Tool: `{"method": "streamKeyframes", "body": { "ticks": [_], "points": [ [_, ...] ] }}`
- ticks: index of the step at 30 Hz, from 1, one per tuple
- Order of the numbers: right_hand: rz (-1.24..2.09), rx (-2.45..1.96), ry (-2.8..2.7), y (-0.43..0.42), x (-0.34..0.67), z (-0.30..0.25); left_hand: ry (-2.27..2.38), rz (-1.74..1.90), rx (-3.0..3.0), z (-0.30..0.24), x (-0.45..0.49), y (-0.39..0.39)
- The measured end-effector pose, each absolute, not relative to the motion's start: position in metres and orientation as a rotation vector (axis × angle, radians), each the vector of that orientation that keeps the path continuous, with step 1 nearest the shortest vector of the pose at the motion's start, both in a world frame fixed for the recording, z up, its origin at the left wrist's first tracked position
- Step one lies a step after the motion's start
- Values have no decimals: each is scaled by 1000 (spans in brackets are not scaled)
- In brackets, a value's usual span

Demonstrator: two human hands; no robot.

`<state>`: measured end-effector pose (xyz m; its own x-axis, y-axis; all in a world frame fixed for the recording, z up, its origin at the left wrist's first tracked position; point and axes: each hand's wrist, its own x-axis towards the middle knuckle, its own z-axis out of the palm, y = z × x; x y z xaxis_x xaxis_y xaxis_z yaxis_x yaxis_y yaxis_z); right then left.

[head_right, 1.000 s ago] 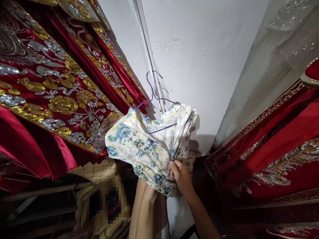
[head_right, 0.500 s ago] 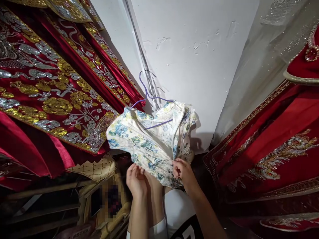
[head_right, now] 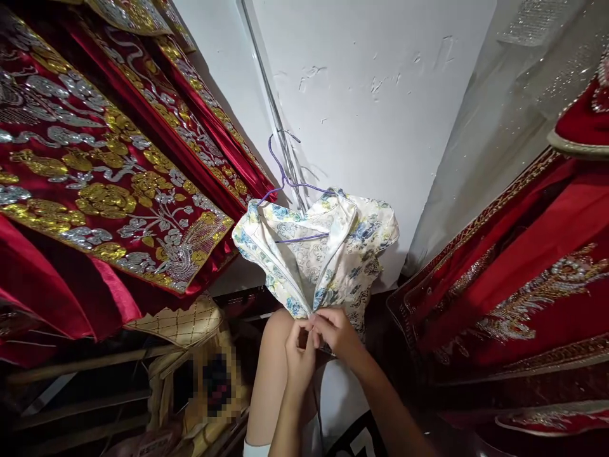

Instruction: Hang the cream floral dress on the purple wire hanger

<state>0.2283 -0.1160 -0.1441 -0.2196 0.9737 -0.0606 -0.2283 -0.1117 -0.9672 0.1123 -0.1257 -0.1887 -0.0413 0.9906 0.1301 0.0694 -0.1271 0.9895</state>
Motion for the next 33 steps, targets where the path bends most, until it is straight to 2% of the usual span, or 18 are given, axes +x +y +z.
{"method": "streamKeyframes", "body": {
  "ticks": [3, 9, 12, 15, 17, 22, 26, 30, 33],
  "points": [
    [1472, -1008, -1139, -92, 243, -118, 1273, 1289, 1435, -198, 117, -127],
    [1137, -1071, -1342, -12, 255, 8, 1388, 1257, 1584, -216, 145, -101],
    [1017, -983, -1358, 3, 246, 46, 1390, 1158, 1673, -214, 154, -86],
    [994, -971, -1383, -4, 242, 43, 1284, 1096, 1670, -202, 151, -77],
    [1011, -958, -1404, -11, 245, 28, 1187, 1176, 1639, -181, 143, -70],
    [1003, -867, -1384, -23, 248, 15, 1025, 1721, 1695, -73, 115, -36],
    [966, -833, -1377, -22, 243, 26, 980, 1707, 2182, 2, 102, -9],
    [960, -844, -1350, -1, 241, 1, 1041, 1610, 2400, 24, 100, -10],
    [1014, -1011, -1319, 5, 245, -44, 1080, 1808, 2254, 26, 85, -18]
  ]
}}
